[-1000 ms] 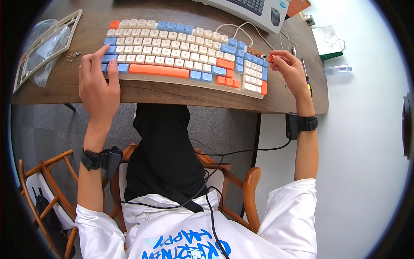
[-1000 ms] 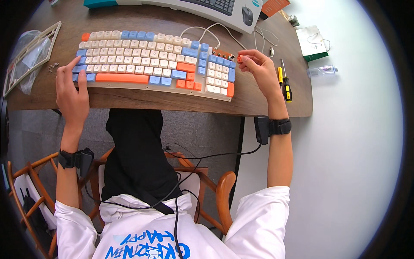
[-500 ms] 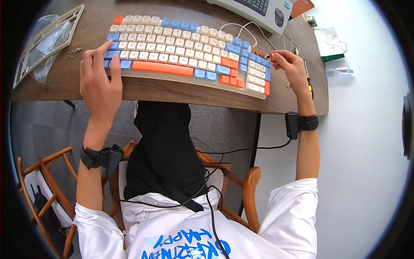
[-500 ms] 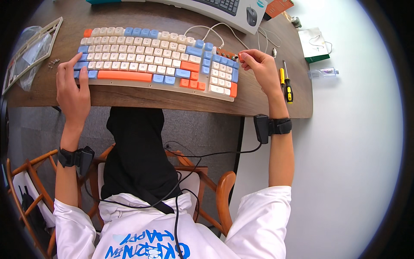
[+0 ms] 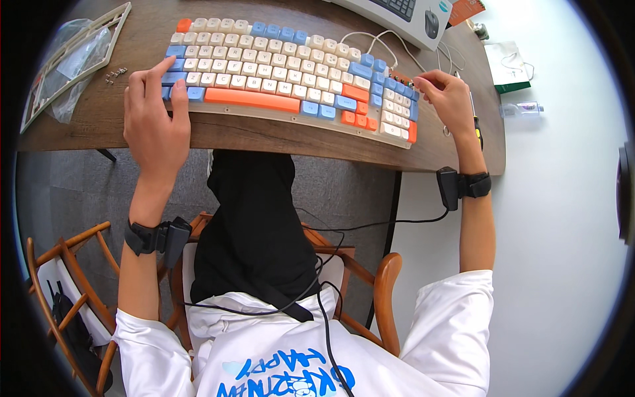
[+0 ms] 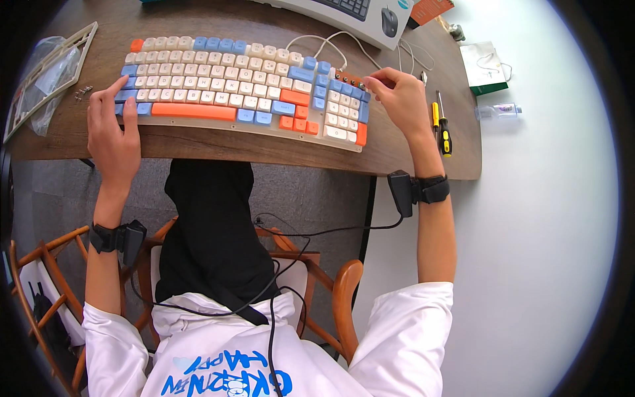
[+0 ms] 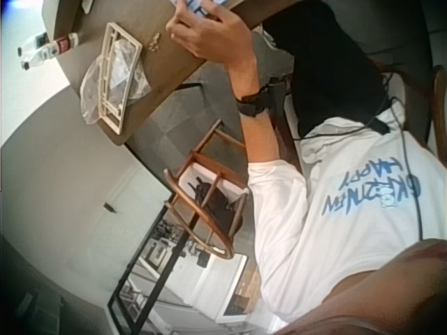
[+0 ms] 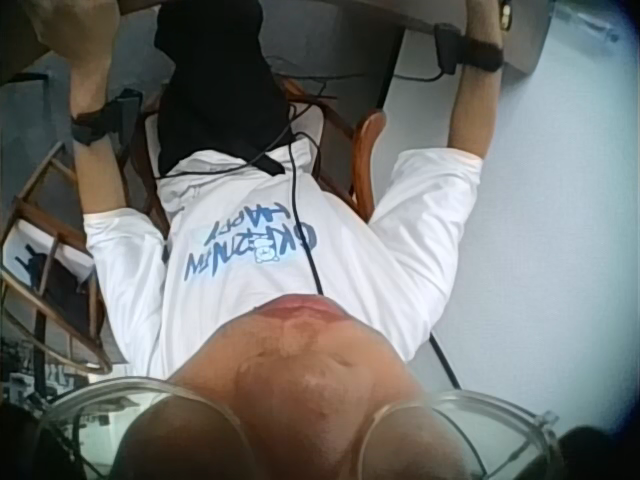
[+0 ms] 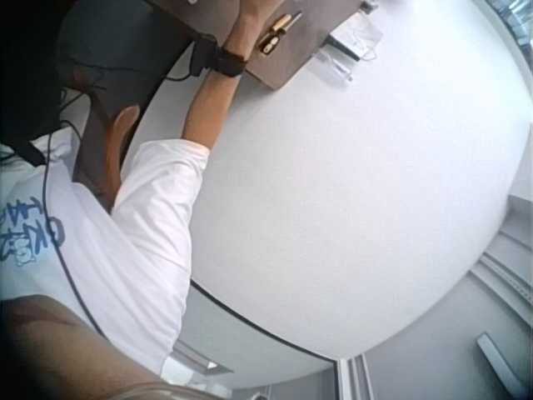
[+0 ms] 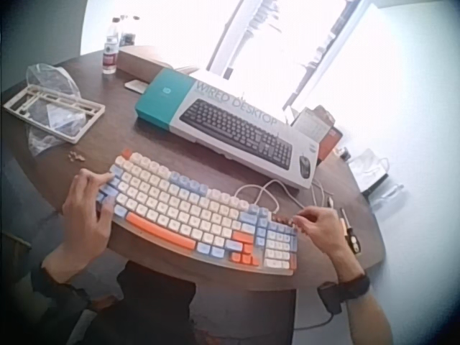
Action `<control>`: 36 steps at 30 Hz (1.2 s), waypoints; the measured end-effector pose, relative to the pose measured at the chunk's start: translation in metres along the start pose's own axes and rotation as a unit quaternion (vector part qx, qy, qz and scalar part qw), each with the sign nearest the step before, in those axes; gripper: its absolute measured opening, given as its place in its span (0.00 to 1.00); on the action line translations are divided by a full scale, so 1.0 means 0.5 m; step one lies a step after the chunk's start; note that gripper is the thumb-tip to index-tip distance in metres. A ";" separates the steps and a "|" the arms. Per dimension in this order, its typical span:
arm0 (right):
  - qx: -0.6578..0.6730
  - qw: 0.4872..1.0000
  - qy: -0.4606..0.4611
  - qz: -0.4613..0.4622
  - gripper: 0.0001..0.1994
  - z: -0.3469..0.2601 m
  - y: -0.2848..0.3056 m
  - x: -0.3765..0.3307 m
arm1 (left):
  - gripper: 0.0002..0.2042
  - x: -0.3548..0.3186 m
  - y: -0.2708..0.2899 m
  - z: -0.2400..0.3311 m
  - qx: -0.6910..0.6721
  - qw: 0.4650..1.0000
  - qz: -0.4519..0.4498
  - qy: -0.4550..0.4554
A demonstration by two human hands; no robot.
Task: The person uses a screwdriver to remove screws from the back of a keyboard, then lifts the keyboard out of its outer frame.
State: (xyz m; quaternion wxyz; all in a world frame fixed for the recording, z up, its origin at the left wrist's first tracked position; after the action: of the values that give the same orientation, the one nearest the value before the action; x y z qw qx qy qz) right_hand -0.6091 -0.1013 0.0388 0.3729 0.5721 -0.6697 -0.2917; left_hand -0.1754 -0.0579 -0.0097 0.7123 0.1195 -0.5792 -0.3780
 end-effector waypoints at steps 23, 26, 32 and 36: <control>-0.038 0.991 0.050 0.121 0.15 0.004 -0.030 -0.045 | 0.14 0.007 0.013 0.011 -0.027 0.999 0.000 0.018; -0.049 0.982 0.058 0.172 0.16 -0.012 -0.015 -0.073 | 0.14 0.010 0.012 0.014 -0.027 1.000 0.007 0.014; 0.038 0.973 0.137 0.185 0.12 -0.190 0.027 -0.207 | 0.14 0.007 0.021 0.009 -0.018 1.000 0.017 0.016; 0.104 0.964 0.198 0.142 0.15 -0.342 0.049 -0.324 | 0.14 -0.001 0.017 0.003 -0.031 0.999 0.001 0.022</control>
State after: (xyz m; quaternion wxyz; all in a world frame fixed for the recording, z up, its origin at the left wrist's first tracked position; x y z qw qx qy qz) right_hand -0.4691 0.0684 0.1266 0.4746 0.5531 -0.6832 -0.0453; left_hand -0.1733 -0.0512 -0.0043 0.7286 0.1055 -0.5513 -0.3925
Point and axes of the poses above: each hand's wrist, its own x-axis towards the middle knuckle, its own y-axis out of the back of the hand, z = x × y, the point moved 5 cm from there along x, towards the middle knuckle, and after that the axes turned 5 degrees about z, right-handed, at the moved point
